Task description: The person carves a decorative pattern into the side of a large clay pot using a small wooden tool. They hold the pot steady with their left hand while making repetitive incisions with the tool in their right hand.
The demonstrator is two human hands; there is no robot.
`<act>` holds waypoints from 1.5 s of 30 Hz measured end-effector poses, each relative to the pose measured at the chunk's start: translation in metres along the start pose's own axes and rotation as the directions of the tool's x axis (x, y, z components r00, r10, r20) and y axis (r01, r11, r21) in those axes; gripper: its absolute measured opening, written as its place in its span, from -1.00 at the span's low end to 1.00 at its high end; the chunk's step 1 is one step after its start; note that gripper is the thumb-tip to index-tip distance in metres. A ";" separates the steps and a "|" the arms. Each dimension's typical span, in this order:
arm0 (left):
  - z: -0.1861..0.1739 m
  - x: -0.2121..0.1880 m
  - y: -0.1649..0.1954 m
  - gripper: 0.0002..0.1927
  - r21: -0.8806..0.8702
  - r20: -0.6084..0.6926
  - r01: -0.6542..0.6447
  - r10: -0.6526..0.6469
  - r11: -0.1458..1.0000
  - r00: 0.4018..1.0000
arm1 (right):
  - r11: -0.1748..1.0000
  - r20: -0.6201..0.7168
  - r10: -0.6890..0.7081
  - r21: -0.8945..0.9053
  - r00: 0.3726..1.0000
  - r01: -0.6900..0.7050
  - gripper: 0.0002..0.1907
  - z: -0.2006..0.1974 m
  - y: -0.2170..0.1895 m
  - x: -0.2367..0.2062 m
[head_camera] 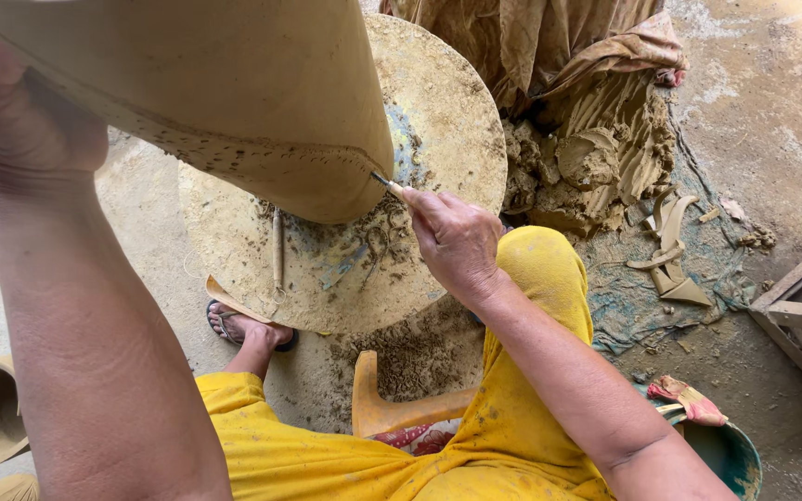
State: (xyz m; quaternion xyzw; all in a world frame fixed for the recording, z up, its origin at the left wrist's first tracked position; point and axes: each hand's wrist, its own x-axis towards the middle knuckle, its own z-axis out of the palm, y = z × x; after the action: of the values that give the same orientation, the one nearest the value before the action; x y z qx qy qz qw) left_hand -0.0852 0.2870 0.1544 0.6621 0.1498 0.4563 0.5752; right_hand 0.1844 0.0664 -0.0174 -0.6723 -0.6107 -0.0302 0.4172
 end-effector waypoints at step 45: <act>-0.044 -0.006 -0.032 -0.35 0.065 -0.040 0.034 -0.032 0.997 0.999 | 0.998 0.092 0.056 -0.004 0.994 -0.056 -0.85 0.024 0.029 -0.019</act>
State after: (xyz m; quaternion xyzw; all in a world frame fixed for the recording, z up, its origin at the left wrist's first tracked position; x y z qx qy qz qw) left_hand -0.1117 0.3198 0.1196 0.6691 0.1867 0.4543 0.5577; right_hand 0.1928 0.0684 -0.0589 -0.6902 -0.6103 0.0120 0.3886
